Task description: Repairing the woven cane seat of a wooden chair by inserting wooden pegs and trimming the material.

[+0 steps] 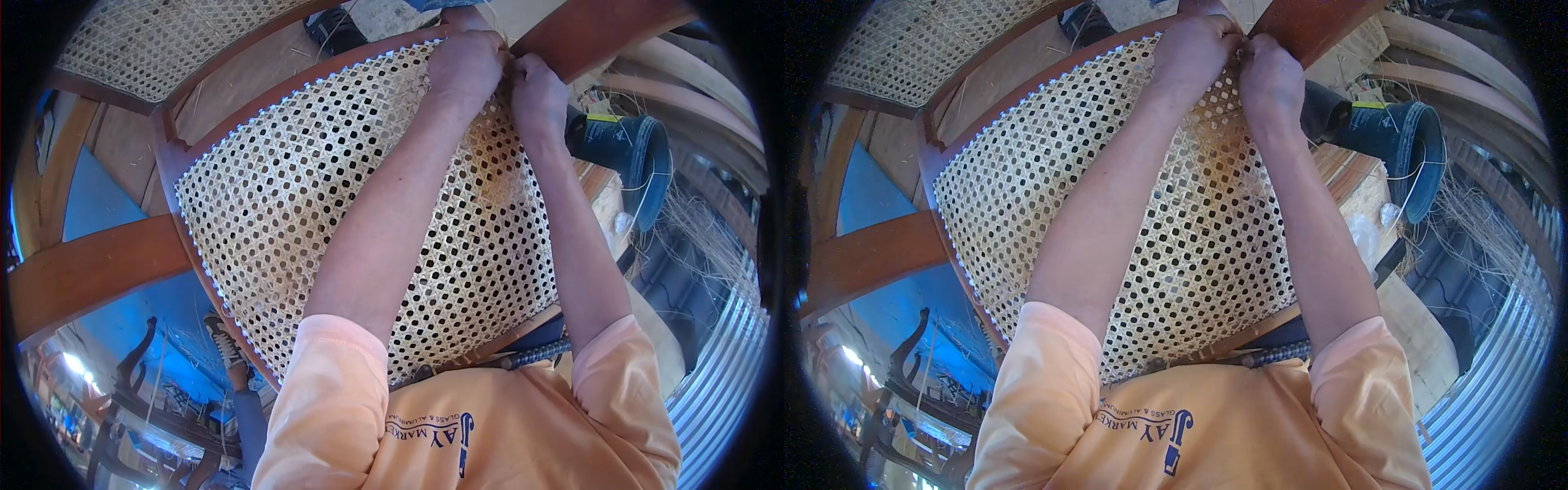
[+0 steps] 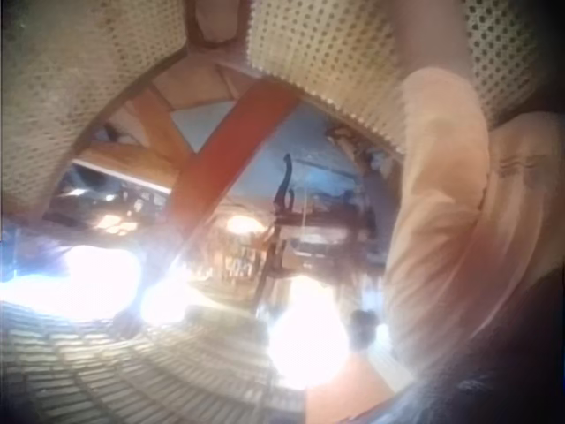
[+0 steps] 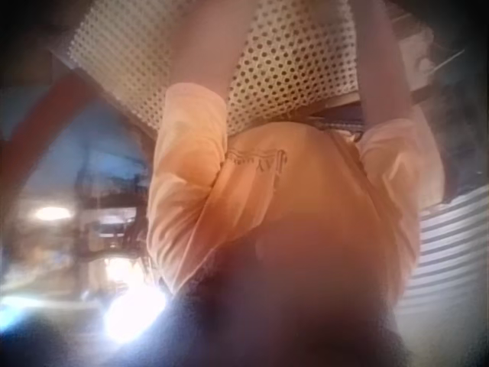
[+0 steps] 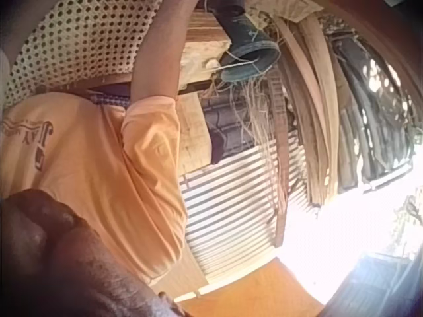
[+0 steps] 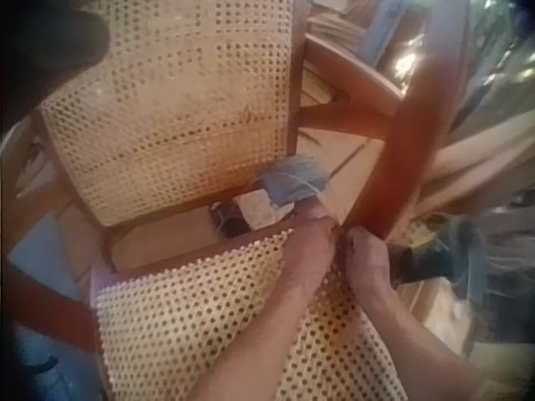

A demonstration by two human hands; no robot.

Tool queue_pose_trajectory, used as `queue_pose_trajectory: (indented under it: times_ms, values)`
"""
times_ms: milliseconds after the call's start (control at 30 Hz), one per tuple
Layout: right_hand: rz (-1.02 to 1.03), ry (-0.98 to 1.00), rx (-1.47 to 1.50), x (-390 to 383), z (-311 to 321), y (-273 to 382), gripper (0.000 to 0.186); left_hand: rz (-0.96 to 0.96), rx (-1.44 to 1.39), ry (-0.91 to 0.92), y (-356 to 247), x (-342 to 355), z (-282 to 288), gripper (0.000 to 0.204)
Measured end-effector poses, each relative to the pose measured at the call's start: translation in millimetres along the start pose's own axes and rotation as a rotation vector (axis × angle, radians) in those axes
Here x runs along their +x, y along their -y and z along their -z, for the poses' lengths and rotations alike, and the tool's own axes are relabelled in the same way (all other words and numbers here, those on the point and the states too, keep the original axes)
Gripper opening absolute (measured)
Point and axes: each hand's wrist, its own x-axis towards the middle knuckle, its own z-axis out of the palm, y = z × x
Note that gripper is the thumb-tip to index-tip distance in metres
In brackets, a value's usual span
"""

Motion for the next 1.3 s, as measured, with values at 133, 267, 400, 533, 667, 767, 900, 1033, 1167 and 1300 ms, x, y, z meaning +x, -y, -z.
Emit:
queue_pose_trajectory:
  times_ms: [133, 267, 400, 533, 667, 767, 900, 1033, 1167, 1300]
  values:
    - [0.039, -0.032, -0.013, -0.6, -5.1, -7.5, 0.015, 0.005, 0.017, 0.052, 4.0, 0.3, 4.3, 0.020]
    - [0.015, -0.115, 0.001, -4.2, -8.0, -4.9, 0.016, -0.049, -0.001, 0.042, 4.9, -2.5, 3.8, 0.021]
    - [0.018, -0.066, -0.048, -0.7, -12.5, -10.3, 0.015, -0.059, -0.013, 0.020, 5.3, -3.6, 4.6, 0.022]
    - [0.097, -0.047, -0.140, -4.3, -17.0, -11.5, 0.016, -0.068, -0.024, 0.019, 6.8, -4.1, 5.1, 0.022]
    - [0.053, 0.000, -0.184, -2.2, -13.7, -9.4, 0.016, -0.063, -0.028, 0.040, 4.1, -4.2, 6.3, 0.022]
    - [0.053, 0.053, -0.216, -0.5, -9.5, -8.6, 0.018, -0.061, -0.031, 0.047, 4.9, -3.6, 8.3, 0.022]
    - [-0.042, 0.184, -0.185, 4.8, -4.2, -3.9, 0.019, -0.067, -0.101, -0.004, 7.3, -8.0, 6.6, 0.022]
    - [-0.068, 0.178, -0.163, 3.9, -4.2, -5.9, 0.021, -0.053, -0.132, 0.041, 6.1, -6.3, 6.1, 0.022]
    - [-0.080, 0.126, -0.251, -2.0, -8.6, 4.9, 0.023, -0.053, -0.022, -0.001, 7.8, -3.4, 3.5, 0.020]
    - [0.027, -0.020, -0.225, -3.1, -12.7, -4.7, 0.017, -0.054, 0.016, -0.042, 8.8, -3.2, -4.7, 0.021]
